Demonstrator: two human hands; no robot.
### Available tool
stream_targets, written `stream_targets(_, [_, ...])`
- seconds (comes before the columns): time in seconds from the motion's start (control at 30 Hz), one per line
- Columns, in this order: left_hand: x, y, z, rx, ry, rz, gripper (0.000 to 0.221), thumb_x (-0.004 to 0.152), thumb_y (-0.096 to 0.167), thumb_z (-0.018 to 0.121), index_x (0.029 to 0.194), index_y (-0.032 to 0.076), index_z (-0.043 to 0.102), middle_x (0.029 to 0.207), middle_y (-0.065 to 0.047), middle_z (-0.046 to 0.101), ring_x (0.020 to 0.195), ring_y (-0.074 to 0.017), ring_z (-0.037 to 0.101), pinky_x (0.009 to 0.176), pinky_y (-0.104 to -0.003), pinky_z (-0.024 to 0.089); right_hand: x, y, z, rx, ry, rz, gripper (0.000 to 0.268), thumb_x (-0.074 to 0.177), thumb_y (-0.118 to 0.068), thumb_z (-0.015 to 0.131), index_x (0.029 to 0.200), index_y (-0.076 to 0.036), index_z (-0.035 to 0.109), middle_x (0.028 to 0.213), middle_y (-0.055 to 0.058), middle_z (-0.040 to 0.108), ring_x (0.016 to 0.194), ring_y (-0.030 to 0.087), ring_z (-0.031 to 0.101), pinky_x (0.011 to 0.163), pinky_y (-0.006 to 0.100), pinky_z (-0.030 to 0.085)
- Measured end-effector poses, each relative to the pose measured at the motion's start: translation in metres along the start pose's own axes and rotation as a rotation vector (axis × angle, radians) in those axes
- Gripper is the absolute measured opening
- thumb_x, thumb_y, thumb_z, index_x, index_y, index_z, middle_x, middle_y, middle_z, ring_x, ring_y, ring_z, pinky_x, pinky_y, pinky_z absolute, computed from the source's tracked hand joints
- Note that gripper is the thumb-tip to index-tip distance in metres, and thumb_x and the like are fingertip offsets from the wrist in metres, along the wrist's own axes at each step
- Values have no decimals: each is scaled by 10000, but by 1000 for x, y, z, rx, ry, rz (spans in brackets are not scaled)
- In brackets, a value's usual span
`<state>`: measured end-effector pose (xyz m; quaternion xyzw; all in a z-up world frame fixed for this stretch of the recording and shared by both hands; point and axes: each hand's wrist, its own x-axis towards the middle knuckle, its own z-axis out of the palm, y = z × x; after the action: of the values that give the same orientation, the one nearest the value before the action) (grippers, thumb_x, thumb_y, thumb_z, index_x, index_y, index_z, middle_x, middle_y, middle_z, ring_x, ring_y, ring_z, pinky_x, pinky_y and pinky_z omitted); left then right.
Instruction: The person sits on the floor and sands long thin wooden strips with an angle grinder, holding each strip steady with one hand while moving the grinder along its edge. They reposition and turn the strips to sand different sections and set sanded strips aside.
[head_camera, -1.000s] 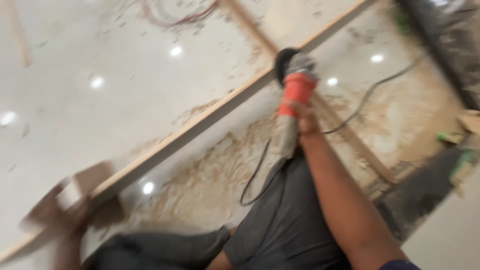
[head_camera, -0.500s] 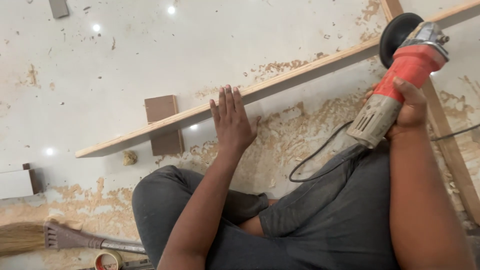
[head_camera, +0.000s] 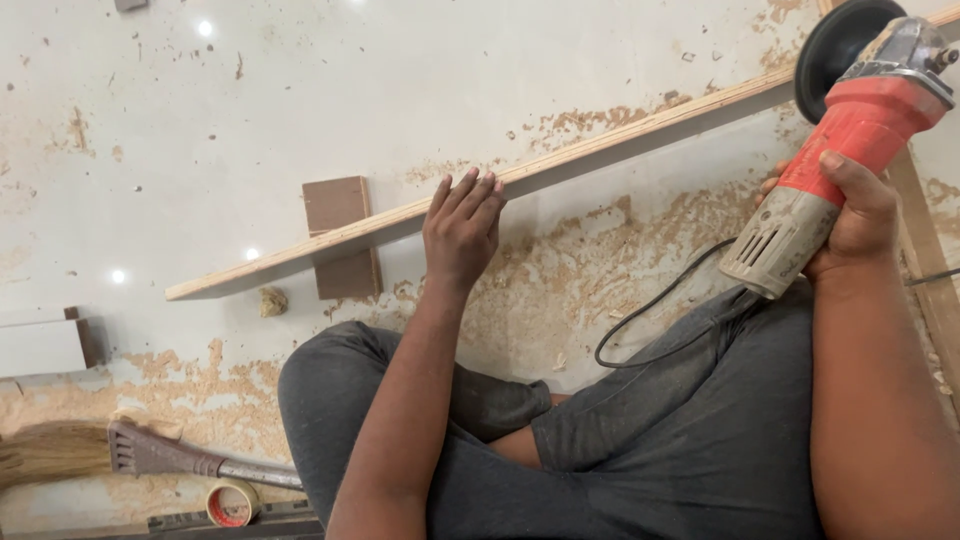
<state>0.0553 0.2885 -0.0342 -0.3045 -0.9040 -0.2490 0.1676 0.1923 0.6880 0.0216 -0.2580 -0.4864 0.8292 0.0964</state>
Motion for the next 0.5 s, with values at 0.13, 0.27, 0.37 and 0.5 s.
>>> stream_targets(0.13, [7,-33,-26,-141,-14,54,126,950,191,769,1048,112,760,1213,-67,761,1257,-276,673,1115,-487,485,-11,-1,21,-57,-66,-20,405,955,-192,671,1287,9,553,1015,182,657,886,327,700,861,510,609])
stream_targets(0.27, [3,-113,-94,-104,112,-382,51,967,189,739,948,142,742,1067,-67,779,1098,-247,726,1041,-429,536,-26,-4,56,-240,-100,-1,358,948,-154,723,1221,23,576,1005,172,682,887,305,709,817,480,616])
stream_targets(0.37, [-26,-179,-142,139,88,-857,205,1000,301,680,1061,123,762,1120,-103,756,1131,-296,655,1079,-525,381,-40,1,92,-407,-178,54,397,911,-143,752,1234,32,602,1011,151,697,894,287,720,789,449,615])
stream_targets(0.5, [-89,-241,-152,599,-128,-1129,369,987,426,605,1102,108,753,1151,-203,704,1465,-488,324,1051,-824,-89,-49,25,146,-653,-344,236,452,819,-148,800,1173,85,643,971,176,720,861,279,723,763,433,604])
